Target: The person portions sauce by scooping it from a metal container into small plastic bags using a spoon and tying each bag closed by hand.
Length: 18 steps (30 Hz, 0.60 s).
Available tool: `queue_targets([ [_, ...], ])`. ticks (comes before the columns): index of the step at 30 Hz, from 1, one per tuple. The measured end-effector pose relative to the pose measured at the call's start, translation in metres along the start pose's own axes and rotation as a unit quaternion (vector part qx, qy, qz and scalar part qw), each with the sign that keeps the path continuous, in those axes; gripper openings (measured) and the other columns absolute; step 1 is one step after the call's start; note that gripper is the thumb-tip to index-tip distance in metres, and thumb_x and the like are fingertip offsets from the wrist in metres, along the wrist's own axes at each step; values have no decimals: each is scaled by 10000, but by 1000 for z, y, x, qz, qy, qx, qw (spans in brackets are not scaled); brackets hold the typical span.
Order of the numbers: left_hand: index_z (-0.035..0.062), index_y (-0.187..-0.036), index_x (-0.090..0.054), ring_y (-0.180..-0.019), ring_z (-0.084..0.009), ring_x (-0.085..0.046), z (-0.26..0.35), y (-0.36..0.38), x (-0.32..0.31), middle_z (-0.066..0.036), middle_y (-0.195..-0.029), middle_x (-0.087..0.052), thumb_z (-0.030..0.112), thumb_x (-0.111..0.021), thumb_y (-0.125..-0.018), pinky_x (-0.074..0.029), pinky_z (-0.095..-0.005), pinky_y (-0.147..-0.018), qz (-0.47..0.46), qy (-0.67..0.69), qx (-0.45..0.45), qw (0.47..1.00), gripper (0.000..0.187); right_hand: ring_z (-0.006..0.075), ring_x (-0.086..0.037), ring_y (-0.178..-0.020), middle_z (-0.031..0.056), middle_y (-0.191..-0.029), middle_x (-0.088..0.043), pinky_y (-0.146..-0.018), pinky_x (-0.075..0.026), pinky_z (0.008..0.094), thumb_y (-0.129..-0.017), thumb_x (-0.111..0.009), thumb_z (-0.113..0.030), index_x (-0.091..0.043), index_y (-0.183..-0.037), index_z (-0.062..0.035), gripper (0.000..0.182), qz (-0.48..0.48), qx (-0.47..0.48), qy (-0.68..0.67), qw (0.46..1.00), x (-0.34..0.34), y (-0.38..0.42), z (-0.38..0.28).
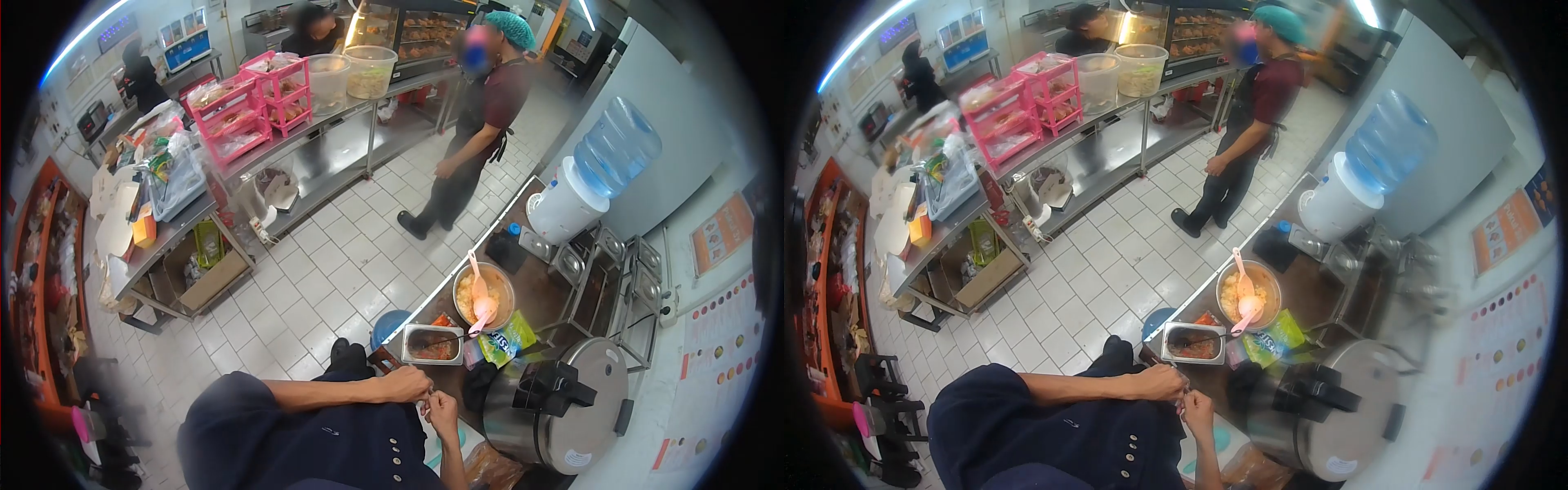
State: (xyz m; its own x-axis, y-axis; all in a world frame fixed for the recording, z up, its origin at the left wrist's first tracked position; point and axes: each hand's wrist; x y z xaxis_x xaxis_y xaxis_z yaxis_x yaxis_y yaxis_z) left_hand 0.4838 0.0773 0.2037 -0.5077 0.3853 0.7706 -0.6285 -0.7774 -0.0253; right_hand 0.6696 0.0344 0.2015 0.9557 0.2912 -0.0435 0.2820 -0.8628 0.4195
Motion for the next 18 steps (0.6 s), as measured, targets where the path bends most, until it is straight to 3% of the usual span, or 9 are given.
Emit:
queue_targets([
  [2, 0, -834, -665, -707, -403, -643, -1, -2, 18, -195, -746, -657, 262, -610, -891, -501, -487, -648, 10, 67, -52, 996, 274, 107, -562, -498, 77, -651, -603, -441, -432, 243, -968, -533, -87, -535, -711, -21, 266, 32, 120, 203, 971, 0, 5, -17],
  [4, -1, -864, -655, -748, -387, -648, -1, -7, 28, -181, -787, -663, 275, -593, -925, -498, -476, -675, 16, 136, -104, 985, 289, 117, -575, -507, 81, -674, -615, -455, -451, 245, -956, -556, -63, -527, -705, -21, 255, 26, 154, 200, 967, 15, 2, -9],
  [6, 1, -932, -622, -837, -354, -628, -8, -21, 26, -155, -840, -635, 274, -531, -988, -481, -443, -740, 133, 183, -187, 956, 293, 126, -588, -516, 84, -697, -626, -469, -469, 247, -943, -580, -39, -520, -700, -22, 251, 22, 188, 198, 962, 17, 1, -15],
  [7, 5, -957, -601, -816, -297, -593, -21, -25, 22, -145, -821, -594, 280, -501, -1020, -456, -406, -759, 41, 183, -194, 963, 300, 137, -606, -540, 90, -724, -641, -480, -486, 255, -916, -610, -7, -511, -687, -21, 249, 32, 146, 53, 987, 15, 1, -17],
  [8, 5, -957, -601, -816, -297, -593, -18, -25, 26, -145, -821, -594, 280, -501, -1020, -456, -406, -759, 44, 182, -199, 962, 300, 149, -625, -563, 95, -751, -656, -491, -503, 263, -888, -640, 25, -502, -675, -20, 258, 40, 103, -92, 990, 12, 1, -24],
  [10, 4, -946, -599, -784, -259, -575, -9, -22, 38, -143, -804, -585, 275, -503, -1023, -446, -394, -743, -66, 331, -41, 940, 297, 154, -636, -586, 103, -767, -665, -503, -514, 266, -864, -667, 45, -549, -715, 2, 195, 69, 96, -124, 985, 3, 6, -42],
  [13, 3, -916, -599, -740, -232, -568, -6, -22, 39, -141, -779, -594, 270, -513, -1018, -442, -387, -699, -62, 318, -47, 945, 299, 154, -650, -635, 112, -815, -681, -528, -523, 263, -828, -708, 72, -632, -838, 46, 81, 83, 90, -148, 981, 9, 5, -24],
  [17, 0, -923, -633, -775, -271, -625, -4, -20, 34, -154, -819, -643, 246, -533, -999, -467, -394, -693, -73, 276, -42, 957, 277, 137, -642, -692, 75, -856, -670, -560, -503, 250, -803, -737, 77, -684, -1063, 87, 265, -19, 85, -99, 991, 19, 8, -11],
  [18, 0, -923, -633, -775, -271, -625, -4, -19, 33, -154, -819, -643, 246, -533, -999, -467, -394, -693, -77, 276, -42, 957, 277, 137, -642, -692, 75, -856, -670, -560, -503, 250, -803, -737, 77, -684, -1063, 87, 265, -16, 84, -102, 991, 20, 11, -12],
])
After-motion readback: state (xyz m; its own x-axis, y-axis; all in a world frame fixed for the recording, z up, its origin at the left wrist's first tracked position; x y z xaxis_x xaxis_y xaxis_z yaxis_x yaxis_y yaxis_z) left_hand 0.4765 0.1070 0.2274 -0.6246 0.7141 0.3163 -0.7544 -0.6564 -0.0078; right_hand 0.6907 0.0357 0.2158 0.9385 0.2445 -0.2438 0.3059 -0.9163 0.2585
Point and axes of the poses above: each hand's wrist, its own y-axis away from the middle knuckle, its own x-axis out of the back of the hand, z = x × y
